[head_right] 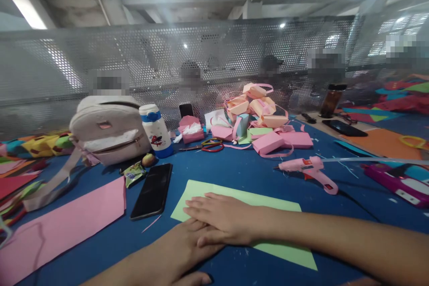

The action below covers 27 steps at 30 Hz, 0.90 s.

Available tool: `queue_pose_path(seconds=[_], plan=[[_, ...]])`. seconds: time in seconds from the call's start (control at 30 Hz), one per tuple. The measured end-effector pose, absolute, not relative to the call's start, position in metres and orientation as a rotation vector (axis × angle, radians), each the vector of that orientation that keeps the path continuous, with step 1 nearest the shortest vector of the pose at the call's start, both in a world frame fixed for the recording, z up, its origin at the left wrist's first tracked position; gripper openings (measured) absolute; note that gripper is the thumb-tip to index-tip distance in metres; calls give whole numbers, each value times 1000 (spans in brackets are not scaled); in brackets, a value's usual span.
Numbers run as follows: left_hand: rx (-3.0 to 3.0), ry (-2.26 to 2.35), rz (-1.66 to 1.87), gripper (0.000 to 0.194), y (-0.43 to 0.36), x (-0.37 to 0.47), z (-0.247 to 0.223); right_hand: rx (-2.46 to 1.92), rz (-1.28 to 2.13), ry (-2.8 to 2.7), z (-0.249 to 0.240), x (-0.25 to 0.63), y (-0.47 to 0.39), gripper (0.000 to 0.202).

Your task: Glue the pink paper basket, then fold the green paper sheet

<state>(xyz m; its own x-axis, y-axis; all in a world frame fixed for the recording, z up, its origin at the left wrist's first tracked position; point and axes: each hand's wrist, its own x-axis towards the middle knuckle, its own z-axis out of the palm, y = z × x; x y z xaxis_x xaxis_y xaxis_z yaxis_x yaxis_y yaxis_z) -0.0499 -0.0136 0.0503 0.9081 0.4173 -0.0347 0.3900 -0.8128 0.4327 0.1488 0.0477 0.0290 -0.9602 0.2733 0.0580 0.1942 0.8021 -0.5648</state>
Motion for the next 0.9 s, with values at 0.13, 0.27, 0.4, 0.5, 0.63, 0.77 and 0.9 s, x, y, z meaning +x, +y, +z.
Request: queue_pose_path(seconds=[0.13,0.27,0.4,0.5,0.63,0.77,0.9], plan=[[2674,583,124,60,-14,-49,51,-444,873,-2799,30,174,39,71],[2707,564,46,63,-13,-49,48,-608,793,-2827,28,200,31,73],[2689,598,-18,68,-12,-51,43,-752,732,-2820,22,228,23,73],[2704,593,6,67,-13,-52,42,-845,714,-2798,16,247,16,71],[2711,596,7,66,-15,-52,44,-950,711,-2777,15,260,8,72],[2714,602,-15,66,-16,-52,45,-1013,696,-2797,20,260,5,71],[2697,611,-7,67,-16,-51,46,-959,637,-2800,25,249,13,68]])
